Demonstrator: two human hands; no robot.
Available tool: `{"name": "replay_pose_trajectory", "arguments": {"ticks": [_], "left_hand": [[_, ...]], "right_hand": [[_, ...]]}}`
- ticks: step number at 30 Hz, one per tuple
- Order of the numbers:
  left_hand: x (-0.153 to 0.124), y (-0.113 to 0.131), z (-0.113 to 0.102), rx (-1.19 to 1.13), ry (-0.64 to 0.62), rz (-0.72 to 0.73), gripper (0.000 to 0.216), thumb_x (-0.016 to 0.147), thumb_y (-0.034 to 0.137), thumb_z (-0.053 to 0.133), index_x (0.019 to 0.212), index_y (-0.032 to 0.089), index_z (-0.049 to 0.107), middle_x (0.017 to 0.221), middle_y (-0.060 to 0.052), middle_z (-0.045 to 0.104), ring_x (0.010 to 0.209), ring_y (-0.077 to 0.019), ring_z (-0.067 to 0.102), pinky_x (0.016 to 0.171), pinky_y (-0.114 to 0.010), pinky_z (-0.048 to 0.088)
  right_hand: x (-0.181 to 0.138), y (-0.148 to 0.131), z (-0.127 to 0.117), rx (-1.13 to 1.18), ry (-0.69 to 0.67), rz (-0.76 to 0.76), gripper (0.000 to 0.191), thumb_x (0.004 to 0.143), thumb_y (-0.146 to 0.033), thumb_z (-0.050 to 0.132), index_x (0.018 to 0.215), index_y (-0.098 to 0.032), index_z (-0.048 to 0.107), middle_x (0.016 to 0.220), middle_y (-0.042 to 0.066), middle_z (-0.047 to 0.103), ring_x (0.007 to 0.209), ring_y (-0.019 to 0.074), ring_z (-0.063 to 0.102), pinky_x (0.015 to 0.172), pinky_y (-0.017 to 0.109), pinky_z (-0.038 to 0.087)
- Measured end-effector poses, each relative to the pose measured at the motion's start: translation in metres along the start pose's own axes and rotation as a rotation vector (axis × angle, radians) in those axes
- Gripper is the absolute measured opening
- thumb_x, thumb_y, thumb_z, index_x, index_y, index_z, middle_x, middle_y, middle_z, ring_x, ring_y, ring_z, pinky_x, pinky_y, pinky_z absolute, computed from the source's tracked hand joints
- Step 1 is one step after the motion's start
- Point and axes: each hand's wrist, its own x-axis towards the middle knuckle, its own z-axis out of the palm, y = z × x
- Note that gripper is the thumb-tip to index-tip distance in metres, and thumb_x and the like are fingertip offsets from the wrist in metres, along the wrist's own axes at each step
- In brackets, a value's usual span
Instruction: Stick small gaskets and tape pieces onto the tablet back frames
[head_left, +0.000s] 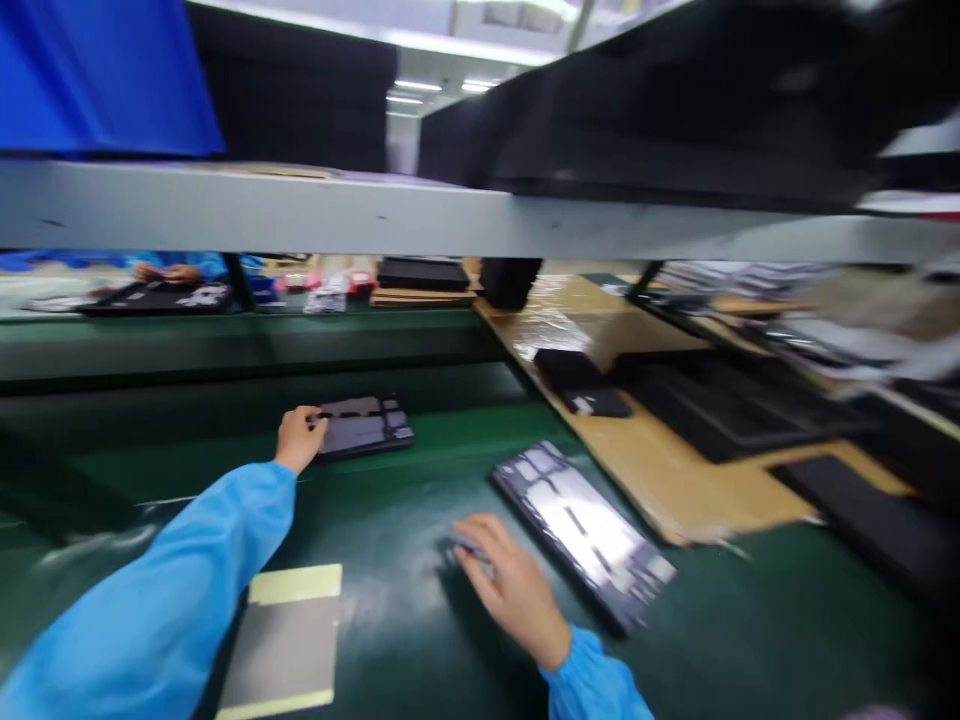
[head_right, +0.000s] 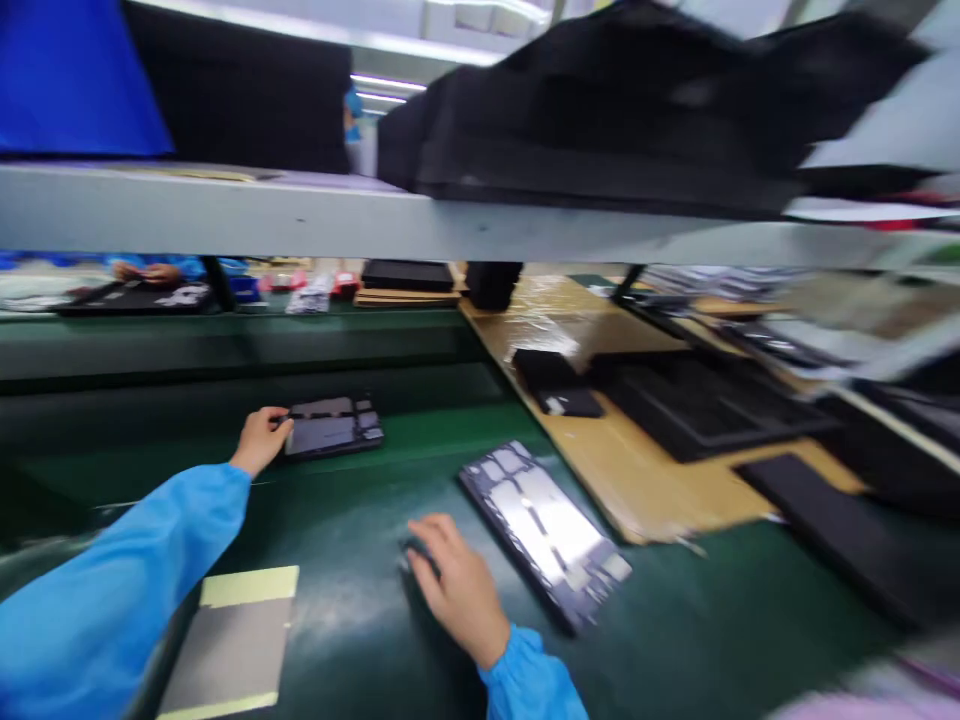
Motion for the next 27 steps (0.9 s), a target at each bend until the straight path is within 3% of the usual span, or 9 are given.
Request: {"name": "replay_pose_trajectory", "arguments": {"ticks": [2, 4, 7, 10, 13, 16, 22, 24, 27], "left_hand": [[-0.036, 0.028, 0.028, -0.089, -0.126, 0.102, 0.030, 0.090, 0.040, 0.058, 0.111, 0.019, 0.067, 0.116, -0.009, 0.068, 0.112, -0.0259, 0.064, 0.102, -0.042, 0.050], [-0.091, 0.055, 0.065, -0.188, -0.313, 0.211, 0.032, 0.086, 0.048, 0.060, 0.106, 0.024, 0.070, 0.108, -0.004, 0.072, 0.102, -0.0228, 0.068, 0.096, -0.036, 0.054], [-0.180, 0.091, 0.128, -0.377, -0.664, 0.160, 0.045, 0.084, 0.054, 0.061, 0.118, 0.026, 0.069, 0.125, -0.007, 0.070, 0.112, -0.0247, 0.068, 0.101, -0.037, 0.052], [-0.234, 0.116, 0.181, -0.379, -0.707, -0.001, 0.055, 0.084, 0.052, 0.062, 0.128, 0.019, 0.065, 0.137, -0.014, 0.064, 0.123, -0.0292, 0.063, 0.106, -0.040, 0.049], [-0.250, 0.117, 0.200, -0.363, -0.608, -0.073, 0.059, 0.090, 0.043, 0.052, 0.140, 0.012, 0.052, 0.151, -0.019, 0.049, 0.141, -0.0304, 0.046, 0.116, -0.043, 0.039], [-0.258, 0.087, 0.179, -0.353, -0.499, -0.126, 0.061, 0.092, 0.034, 0.048, 0.149, 0.015, 0.040, 0.160, -0.015, 0.036, 0.149, -0.0256, 0.034, 0.122, -0.042, 0.029], [-0.316, 0.003, 0.091, -0.452, -0.386, -0.181, 0.058, 0.093, 0.034, 0.051, 0.149, 0.021, 0.042, 0.160, -0.010, 0.038, 0.146, -0.0232, 0.040, 0.120, -0.041, 0.036], [-0.335, -0.012, 0.067, -0.468, -0.331, -0.157, 0.056, 0.093, 0.034, 0.053, 0.147, 0.023, 0.046, 0.157, -0.010, 0.043, 0.142, -0.0243, 0.046, 0.116, -0.042, 0.043], [-0.343, -0.027, 0.036, -0.296, -0.182, 0.007, 0.047, 0.095, 0.035, 0.053, 0.141, 0.027, 0.054, 0.149, -0.009, 0.053, 0.136, -0.0255, 0.053, 0.112, -0.045, 0.048]], "right_hand": [[-0.006, 0.025, -0.062, -0.300, 0.211, 0.142, 0.033, 0.095, -0.039, 0.049, 0.114, -0.022, 0.069, 0.119, 0.015, 0.067, 0.110, 0.0307, 0.067, 0.091, 0.043, 0.053], [-0.006, 0.053, -0.121, -0.507, 0.321, 0.353, 0.031, 0.093, -0.040, 0.051, 0.105, -0.019, 0.071, 0.119, 0.021, 0.066, 0.100, 0.0347, 0.069, 0.081, 0.046, 0.053], [0.000, 0.088, -0.174, -0.544, 0.229, 0.528, 0.019, 0.085, -0.035, 0.065, 0.072, -0.021, 0.069, 0.081, 0.016, 0.070, 0.079, 0.0310, 0.070, 0.068, 0.040, 0.049], [0.001, 0.099, -0.174, -0.502, 0.145, 0.526, 0.023, 0.082, -0.032, 0.067, 0.062, -0.021, 0.064, 0.063, 0.010, 0.067, 0.069, 0.0258, 0.068, 0.065, 0.036, 0.045], [-0.015, 0.091, -0.144, -0.433, 0.103, 0.481, 0.021, 0.083, -0.032, 0.063, 0.065, -0.020, 0.065, 0.065, 0.008, 0.068, 0.066, 0.0236, 0.067, 0.064, 0.033, 0.045], [-0.043, 0.075, -0.102, -0.341, 0.069, 0.450, 0.022, 0.086, -0.033, 0.055, 0.073, -0.019, 0.067, 0.073, 0.009, 0.072, 0.071, 0.0259, 0.069, 0.066, 0.034, 0.048], [-0.089, 0.039, -0.022, -0.055, -0.030, 0.275, 0.033, 0.090, -0.044, 0.049, 0.097, -0.020, 0.070, 0.096, 0.012, 0.075, 0.092, 0.0287, 0.071, 0.082, 0.039, 0.054], [-0.090, 0.026, -0.011, -0.014, -0.031, 0.224, 0.034, 0.088, -0.048, 0.052, 0.098, -0.021, 0.069, 0.094, 0.011, 0.071, 0.090, 0.0284, 0.069, 0.082, 0.040, 0.054], [-0.071, -0.003, -0.011, 0.053, 0.012, 0.173, 0.035, 0.090, -0.053, 0.051, 0.091, -0.022, 0.067, 0.089, 0.008, 0.066, 0.087, 0.0259, 0.065, 0.081, 0.038, 0.054]]}}
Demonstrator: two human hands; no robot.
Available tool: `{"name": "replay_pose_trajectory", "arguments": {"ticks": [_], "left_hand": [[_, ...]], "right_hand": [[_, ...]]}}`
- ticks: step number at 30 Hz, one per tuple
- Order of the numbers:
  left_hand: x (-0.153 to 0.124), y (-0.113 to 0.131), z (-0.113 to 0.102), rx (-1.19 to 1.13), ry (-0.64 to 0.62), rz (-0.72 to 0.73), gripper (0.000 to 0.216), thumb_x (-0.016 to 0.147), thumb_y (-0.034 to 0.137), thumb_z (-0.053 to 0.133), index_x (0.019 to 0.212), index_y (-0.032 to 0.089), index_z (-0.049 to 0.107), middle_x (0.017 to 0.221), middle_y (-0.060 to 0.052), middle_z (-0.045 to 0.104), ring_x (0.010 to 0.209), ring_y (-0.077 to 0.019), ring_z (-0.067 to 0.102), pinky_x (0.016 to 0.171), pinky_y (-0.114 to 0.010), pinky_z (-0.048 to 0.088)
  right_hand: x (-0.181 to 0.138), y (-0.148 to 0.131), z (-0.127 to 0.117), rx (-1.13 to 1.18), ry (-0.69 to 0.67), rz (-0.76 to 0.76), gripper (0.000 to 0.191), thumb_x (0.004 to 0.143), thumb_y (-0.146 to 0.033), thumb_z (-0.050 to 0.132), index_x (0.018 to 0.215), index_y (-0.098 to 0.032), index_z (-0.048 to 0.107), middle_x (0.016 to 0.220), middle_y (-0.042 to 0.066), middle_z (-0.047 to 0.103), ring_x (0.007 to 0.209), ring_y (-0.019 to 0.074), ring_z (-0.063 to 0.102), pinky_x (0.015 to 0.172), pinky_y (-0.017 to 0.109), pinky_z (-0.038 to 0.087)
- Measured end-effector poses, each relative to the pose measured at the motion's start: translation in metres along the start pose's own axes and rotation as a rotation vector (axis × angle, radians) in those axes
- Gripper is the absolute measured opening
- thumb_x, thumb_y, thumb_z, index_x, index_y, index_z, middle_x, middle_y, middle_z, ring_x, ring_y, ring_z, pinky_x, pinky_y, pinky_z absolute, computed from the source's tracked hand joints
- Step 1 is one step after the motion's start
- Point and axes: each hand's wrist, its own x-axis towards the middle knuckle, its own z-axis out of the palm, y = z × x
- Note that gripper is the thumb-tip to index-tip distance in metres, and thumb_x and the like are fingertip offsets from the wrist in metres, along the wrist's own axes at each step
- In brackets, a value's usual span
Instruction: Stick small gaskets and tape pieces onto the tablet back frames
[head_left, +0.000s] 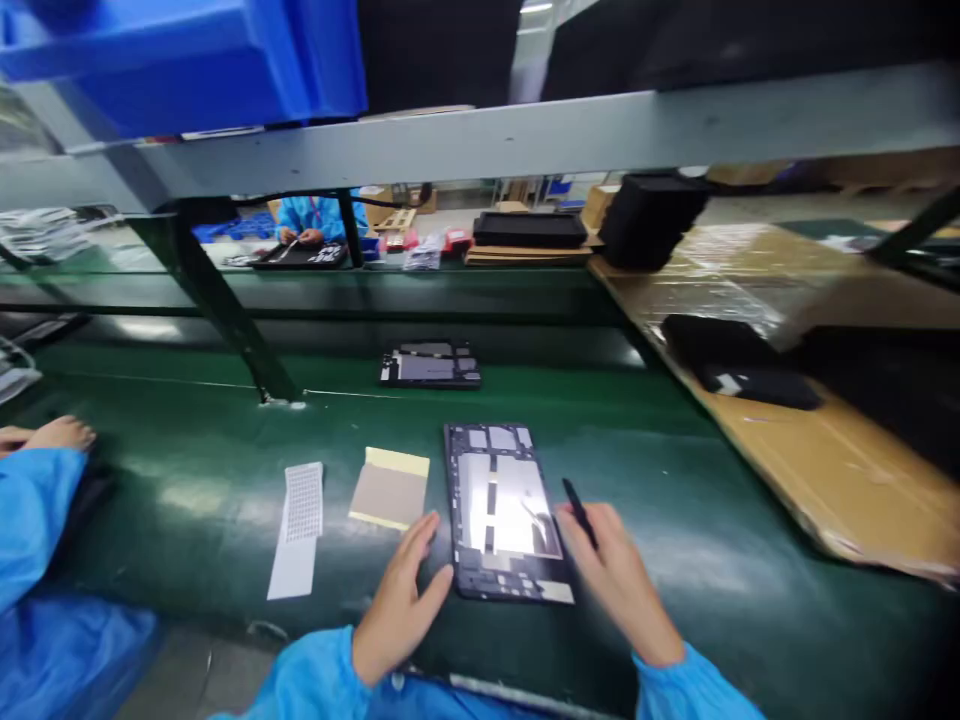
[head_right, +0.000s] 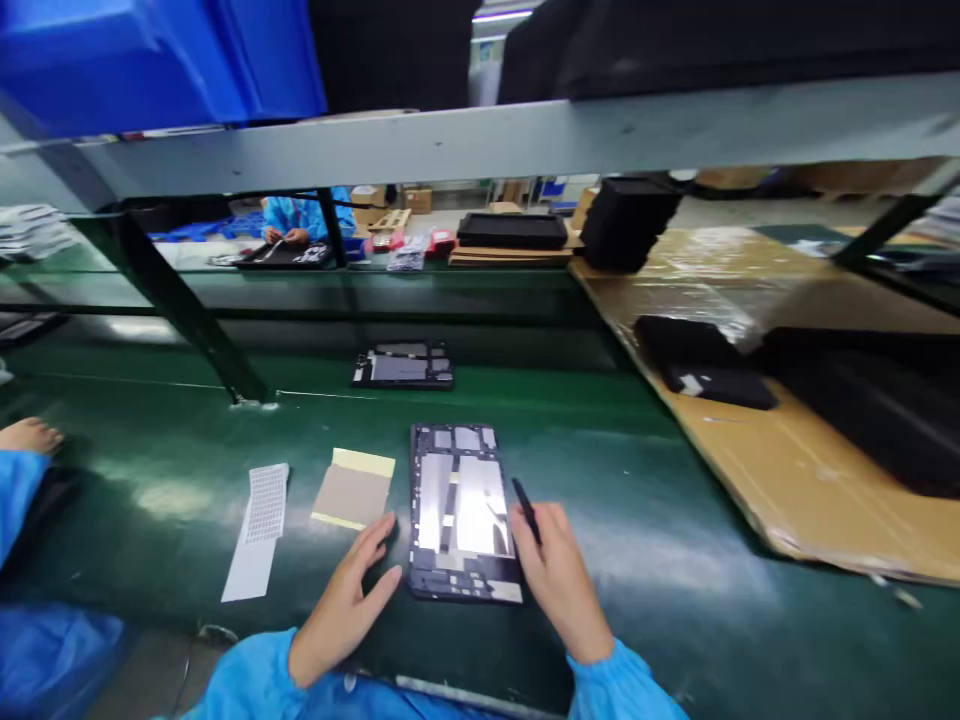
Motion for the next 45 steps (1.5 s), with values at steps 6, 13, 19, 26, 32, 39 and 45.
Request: {"name": "replay_pose_trajectory", "arguments": {"ticks": [6, 13, 19, 26, 32, 39, 45], "left_hand": [[0.020, -0.031, -0.054, 0.534, 0.290, 0.179, 0.033, 0.098, 0.027, 0.048, 0.126, 0.023, 0.065, 0.134, -0.012, 0.064, 0.127, -0.0295, 0.059, 0.108, -0.051, 0.049], [0.023, -0.046, -0.048, 0.673, 0.292, 0.197, 0.032, 0.096, 0.024, 0.051, 0.125, 0.025, 0.064, 0.139, -0.012, 0.060, 0.127, -0.0302, 0.057, 0.105, -0.051, 0.051], [0.025, -0.039, -0.048, 0.685, 0.291, 0.158, 0.030, 0.092, 0.021, 0.053, 0.120, 0.024, 0.066, 0.143, -0.011, 0.057, 0.125, -0.0318, 0.057, 0.102, -0.050, 0.052], [0.025, -0.038, -0.050, 0.679, 0.274, 0.163, 0.030, 0.092, 0.019, 0.053, 0.120, 0.020, 0.065, 0.143, -0.013, 0.056, 0.126, -0.0313, 0.056, 0.103, -0.049, 0.050], [0.026, -0.036, -0.050, 0.702, 0.276, 0.158, 0.030, 0.092, 0.019, 0.054, 0.119, 0.021, 0.065, 0.143, -0.013, 0.057, 0.124, -0.0322, 0.057, 0.101, -0.049, 0.050], [0.028, -0.041, -0.057, 0.731, 0.308, 0.264, 0.027, 0.093, 0.019, 0.055, 0.118, 0.018, 0.066, 0.140, -0.016, 0.059, 0.121, -0.0327, 0.059, 0.099, -0.050, 0.051], [0.022, -0.019, -0.040, 0.480, 0.390, 0.358, 0.021, 0.095, 0.021, 0.057, 0.113, 0.020, 0.068, 0.124, -0.013, 0.068, 0.115, -0.0288, 0.063, 0.097, -0.046, 0.051]], "right_hand": [[0.055, -0.096, 0.051, 0.240, -0.371, -0.030, 0.047, 0.092, -0.063, 0.050, 0.083, -0.021, 0.070, 0.085, 0.005, 0.065, 0.082, 0.0205, 0.064, 0.078, 0.032, 0.053], [0.108, -0.121, 0.197, 0.616, -0.749, 0.249, 0.038, 0.073, -0.049, 0.082, 0.081, -0.014, 0.069, 0.068, 0.002, 0.070, 0.064, 0.0132, 0.069, 0.070, 0.029, 0.060], [0.116, -0.103, 0.219, 0.582, -0.732, 0.266, 0.032, 0.073, -0.041, 0.084, 0.082, -0.015, 0.067, 0.064, 0.000, 0.071, 0.060, 0.0123, 0.069, 0.067, 0.028, 0.061], [0.113, -0.101, 0.219, 0.573, -0.759, 0.233, 0.035, 0.069, -0.043, 0.085, 0.082, -0.015, 0.069, 0.064, 0.000, 0.071, 0.060, 0.0130, 0.069, 0.067, 0.028, 0.059], [0.112, -0.113, 0.216, 0.589, -0.733, 0.197, 0.035, 0.068, -0.045, 0.084, 0.076, -0.015, 0.068, 0.060, -0.002, 0.066, 0.055, 0.0111, 0.063, 0.061, 0.026, 0.055], [0.099, -0.114, 0.131, 0.617, -0.619, 0.022, 0.036, 0.077, -0.048, 0.079, 0.089, -0.016, 0.071, 0.082, 0.004, 0.073, 0.064, 0.0132, 0.067, 0.066, 0.028, 0.059], [0.049, -0.066, 0.051, 0.561, -0.574, 0.077, 0.031, 0.081, -0.045, 0.079, 0.087, -0.016, 0.071, 0.083, 0.005, 0.073, 0.063, 0.0140, 0.068, 0.062, 0.029, 0.060]]}}
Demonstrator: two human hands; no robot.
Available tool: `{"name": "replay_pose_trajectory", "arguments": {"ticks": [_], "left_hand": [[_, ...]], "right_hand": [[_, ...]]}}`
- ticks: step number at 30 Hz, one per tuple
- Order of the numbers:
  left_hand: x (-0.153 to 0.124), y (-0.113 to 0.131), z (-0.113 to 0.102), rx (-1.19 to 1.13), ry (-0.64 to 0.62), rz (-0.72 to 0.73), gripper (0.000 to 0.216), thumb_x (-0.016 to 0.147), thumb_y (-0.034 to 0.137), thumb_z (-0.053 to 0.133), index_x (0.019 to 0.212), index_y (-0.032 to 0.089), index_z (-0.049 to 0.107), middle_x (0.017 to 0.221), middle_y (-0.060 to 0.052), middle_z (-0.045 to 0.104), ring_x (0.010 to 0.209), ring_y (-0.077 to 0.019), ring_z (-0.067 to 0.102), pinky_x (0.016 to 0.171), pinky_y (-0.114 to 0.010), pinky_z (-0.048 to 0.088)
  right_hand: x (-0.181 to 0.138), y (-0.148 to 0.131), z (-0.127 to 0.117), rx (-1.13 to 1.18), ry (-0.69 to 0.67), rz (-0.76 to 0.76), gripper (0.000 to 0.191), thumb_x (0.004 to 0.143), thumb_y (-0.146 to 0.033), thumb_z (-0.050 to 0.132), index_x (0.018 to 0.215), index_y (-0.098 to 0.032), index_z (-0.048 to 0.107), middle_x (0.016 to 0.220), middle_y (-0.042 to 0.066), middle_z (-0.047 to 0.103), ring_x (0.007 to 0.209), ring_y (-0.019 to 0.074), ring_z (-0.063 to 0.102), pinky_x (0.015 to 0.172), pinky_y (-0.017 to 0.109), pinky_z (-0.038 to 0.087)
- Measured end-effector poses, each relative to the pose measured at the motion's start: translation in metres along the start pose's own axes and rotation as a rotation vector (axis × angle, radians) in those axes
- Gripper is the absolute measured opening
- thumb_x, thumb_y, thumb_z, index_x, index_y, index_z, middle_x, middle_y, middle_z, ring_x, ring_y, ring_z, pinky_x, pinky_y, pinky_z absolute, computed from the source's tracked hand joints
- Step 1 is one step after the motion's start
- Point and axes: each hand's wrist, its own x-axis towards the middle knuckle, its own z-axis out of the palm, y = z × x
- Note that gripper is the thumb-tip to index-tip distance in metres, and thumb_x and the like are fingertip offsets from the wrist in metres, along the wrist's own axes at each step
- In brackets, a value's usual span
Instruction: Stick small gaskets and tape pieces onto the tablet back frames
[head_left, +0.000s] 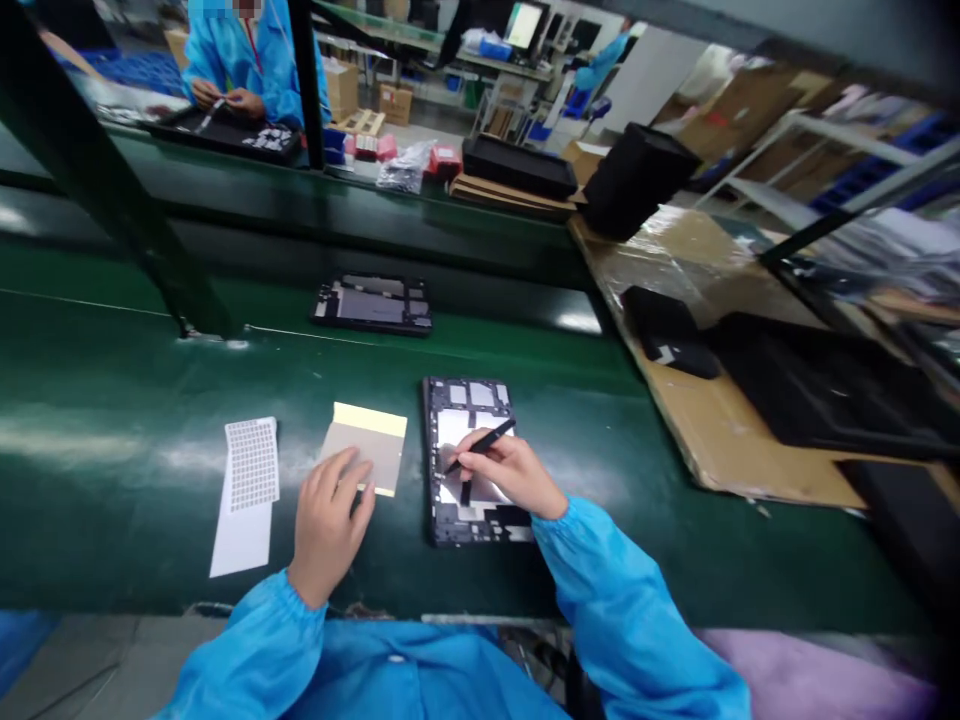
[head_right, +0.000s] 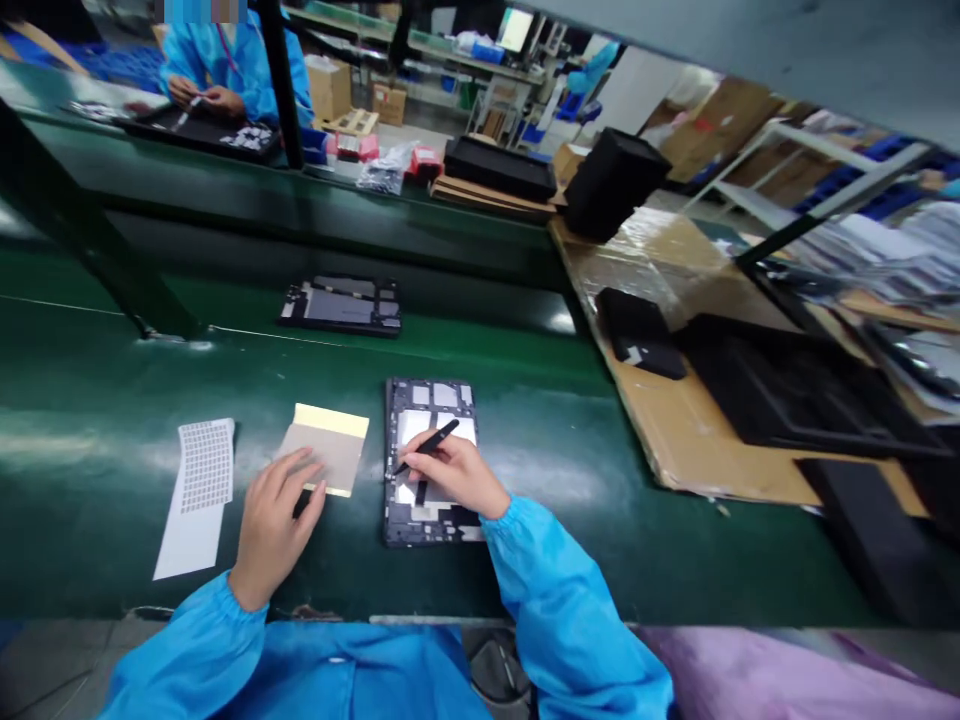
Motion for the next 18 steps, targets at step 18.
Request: {"name": "replay_pose_trajectory", "arguments": {"ticks": [18], "left_hand": [[0.006, 0.064, 0.025, -0.780, -0.414, -0.714, 0.036, 0.084, 0.054, 0.066, 0.085, 0.019, 0.074, 0.083, -0.004, 0.074, 0.081, -0.0198, 0.066, 0.075, -0.029, 0.052]], "right_hand": [[-0.061, 0.007, -0.015, 0.019, 0.068, -0.249, 0.021, 0.094, -0.038, 0.067, 0.094, -0.017, 0.070, 0.083, 0.005, 0.070, 0.062, 0.0130, 0.067, 0.062, 0.028, 0.058]]}}
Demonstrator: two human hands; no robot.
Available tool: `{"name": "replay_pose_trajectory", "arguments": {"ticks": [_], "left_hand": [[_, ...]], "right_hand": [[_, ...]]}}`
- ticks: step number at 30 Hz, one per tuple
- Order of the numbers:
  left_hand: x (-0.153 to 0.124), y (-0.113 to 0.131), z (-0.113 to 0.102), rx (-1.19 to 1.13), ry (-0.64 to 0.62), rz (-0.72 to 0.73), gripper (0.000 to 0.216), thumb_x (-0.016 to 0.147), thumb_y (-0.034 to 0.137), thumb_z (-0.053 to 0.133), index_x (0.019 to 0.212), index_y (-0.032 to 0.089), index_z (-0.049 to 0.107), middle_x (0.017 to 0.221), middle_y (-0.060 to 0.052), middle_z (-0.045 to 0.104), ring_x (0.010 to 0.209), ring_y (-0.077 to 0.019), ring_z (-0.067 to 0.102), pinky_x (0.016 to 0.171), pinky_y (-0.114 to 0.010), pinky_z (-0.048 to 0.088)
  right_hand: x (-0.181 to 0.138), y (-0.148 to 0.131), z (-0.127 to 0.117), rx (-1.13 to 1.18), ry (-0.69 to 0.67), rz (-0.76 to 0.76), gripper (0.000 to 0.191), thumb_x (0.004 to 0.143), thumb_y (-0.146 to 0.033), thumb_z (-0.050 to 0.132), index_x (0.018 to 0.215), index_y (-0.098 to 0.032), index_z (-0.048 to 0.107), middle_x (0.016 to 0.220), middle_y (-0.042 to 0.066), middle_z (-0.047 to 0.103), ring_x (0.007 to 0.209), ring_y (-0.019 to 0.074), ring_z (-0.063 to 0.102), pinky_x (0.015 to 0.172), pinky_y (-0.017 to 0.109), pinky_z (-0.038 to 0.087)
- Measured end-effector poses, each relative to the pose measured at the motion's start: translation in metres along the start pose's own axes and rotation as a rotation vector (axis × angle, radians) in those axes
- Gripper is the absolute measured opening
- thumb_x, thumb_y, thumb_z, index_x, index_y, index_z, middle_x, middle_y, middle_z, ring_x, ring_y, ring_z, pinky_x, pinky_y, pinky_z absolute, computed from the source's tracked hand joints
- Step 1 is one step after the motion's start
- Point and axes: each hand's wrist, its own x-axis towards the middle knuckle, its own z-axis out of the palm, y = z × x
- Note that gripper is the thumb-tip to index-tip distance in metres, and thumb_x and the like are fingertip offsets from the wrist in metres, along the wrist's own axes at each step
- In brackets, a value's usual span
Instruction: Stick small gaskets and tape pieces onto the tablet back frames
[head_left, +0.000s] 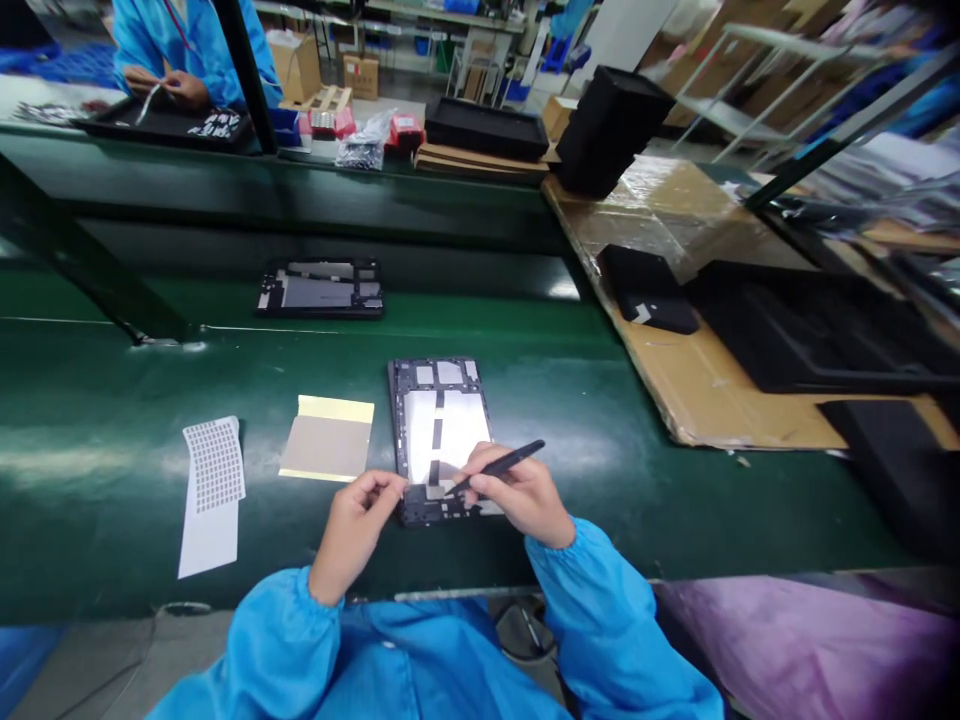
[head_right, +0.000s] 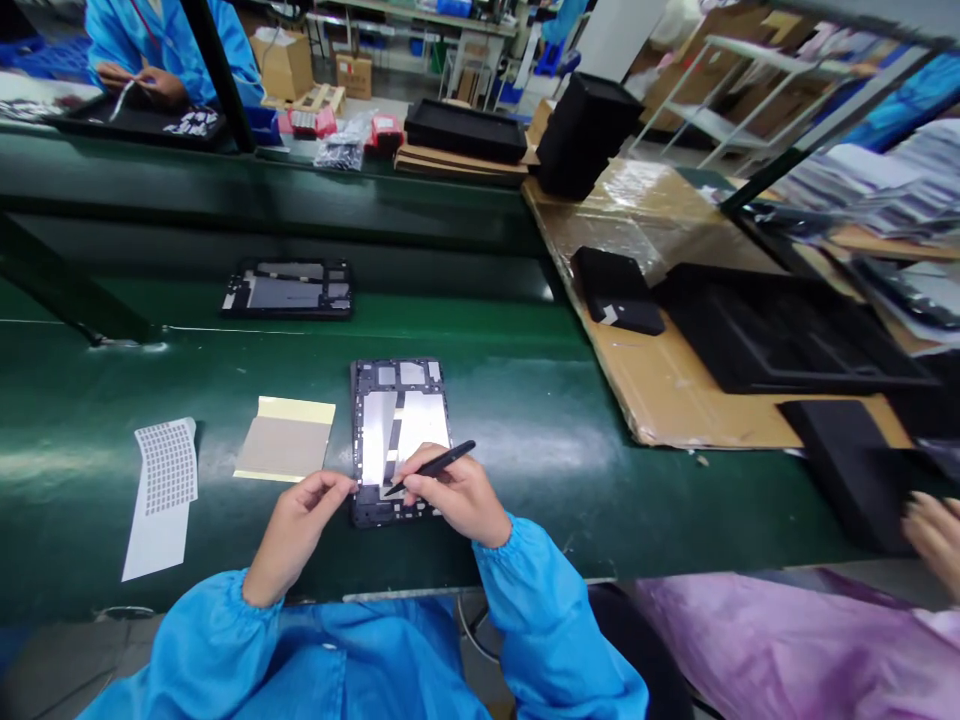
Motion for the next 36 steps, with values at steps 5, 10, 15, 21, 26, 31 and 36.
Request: {"name": "replay_pose_trajectory", "arguments": {"ticks": [5, 10, 15, 21, 26, 31, 36], "left_hand": [[-0.011, -0.006, -0.001, 0.033, 0.004, 0.080, 0.033, 0.089, 0.052, 0.063, 0.094, 0.021, 0.076, 0.099, -0.005, 0.075, 0.095, -0.0216, 0.069, 0.088, -0.032, 0.054], [-0.017, -0.021, 0.010, 0.101, 0.041, 0.196, 0.031, 0.094, 0.046, 0.060, 0.115, 0.025, 0.069, 0.118, -0.007, 0.071, 0.107, -0.0231, 0.068, 0.096, -0.039, 0.055], [-0.015, -0.029, 0.018, 0.439, 0.065, 0.550, 0.054, 0.091, 0.033, 0.068, 0.141, 0.029, 0.046, 0.146, -0.011, 0.052, 0.137, -0.0281, 0.050, 0.112, -0.050, 0.044], [0.004, -0.023, 0.013, 0.586, 0.073, 0.691, 0.055, 0.096, 0.026, 0.061, 0.146, 0.027, 0.039, 0.142, -0.012, 0.055, 0.135, -0.0273, 0.052, 0.112, -0.051, 0.046], [0.006, -0.020, 0.011, 0.612, 0.031, 0.805, 0.047, 0.093, 0.018, 0.063, 0.137, 0.027, 0.048, 0.124, -0.007, 0.068, 0.126, -0.0256, 0.059, 0.105, -0.048, 0.052], [0.003, -0.023, 0.013, 0.540, 0.043, 0.789, 0.038, 0.093, 0.017, 0.063, 0.129, 0.025, 0.053, 0.114, -0.006, 0.070, 0.116, -0.0229, 0.064, 0.099, -0.044, 0.055], [0.005, -0.023, 0.013, 0.520, 0.041, 0.778, 0.038, 0.091, 0.014, 0.064, 0.127, 0.024, 0.053, 0.113, -0.006, 0.070, 0.115, -0.0211, 0.064, 0.100, -0.042, 0.054]], "right_hand": [[-0.013, 0.014, -0.012, -0.084, -0.044, 0.049, 0.021, 0.094, -0.036, 0.066, 0.091, -0.017, 0.071, 0.075, 0.003, 0.067, 0.067, 0.0156, 0.068, 0.065, 0.029, 0.058], [-0.018, 0.025, -0.011, -0.098, -0.075, 0.009, 0.017, 0.096, -0.032, 0.064, 0.095, -0.017, 0.072, 0.077, 0.004, 0.068, 0.069, 0.0153, 0.067, 0.066, 0.028, 0.057], [-0.015, 0.025, -0.011, -0.163, -0.095, -0.058, 0.014, 0.097, -0.029, 0.063, 0.097, -0.017, 0.072, 0.077, 0.004, 0.070, 0.073, 0.0162, 0.067, 0.069, 0.029, 0.056], [-0.015, 0.025, -0.015, -0.232, -0.109, -0.085, 0.019, 0.098, -0.031, 0.062, 0.089, -0.017, 0.072, 0.079, 0.007, 0.073, 0.080, 0.0192, 0.069, 0.076, 0.034, 0.057], [-0.013, 0.028, -0.013, -0.271, -0.127, -0.101, 0.017, 0.097, -0.030, 0.063, 0.092, -0.017, 0.074, 0.085, 0.009, 0.074, 0.080, 0.0193, 0.069, 0.074, 0.034, 0.058], [-0.011, 0.031, -0.012, -0.287, -0.129, -0.112, 0.015, 0.097, -0.029, 0.063, 0.096, -0.018, 0.073, 0.088, 0.009, 0.074, 0.081, 0.0189, 0.070, 0.075, 0.033, 0.058], [-0.012, 0.034, -0.011, -0.259, -0.133, -0.131, 0.011, 0.096, -0.025, 0.065, 0.099, -0.019, 0.072, 0.089, 0.008, 0.075, 0.082, 0.0185, 0.070, 0.075, 0.032, 0.059]]}}
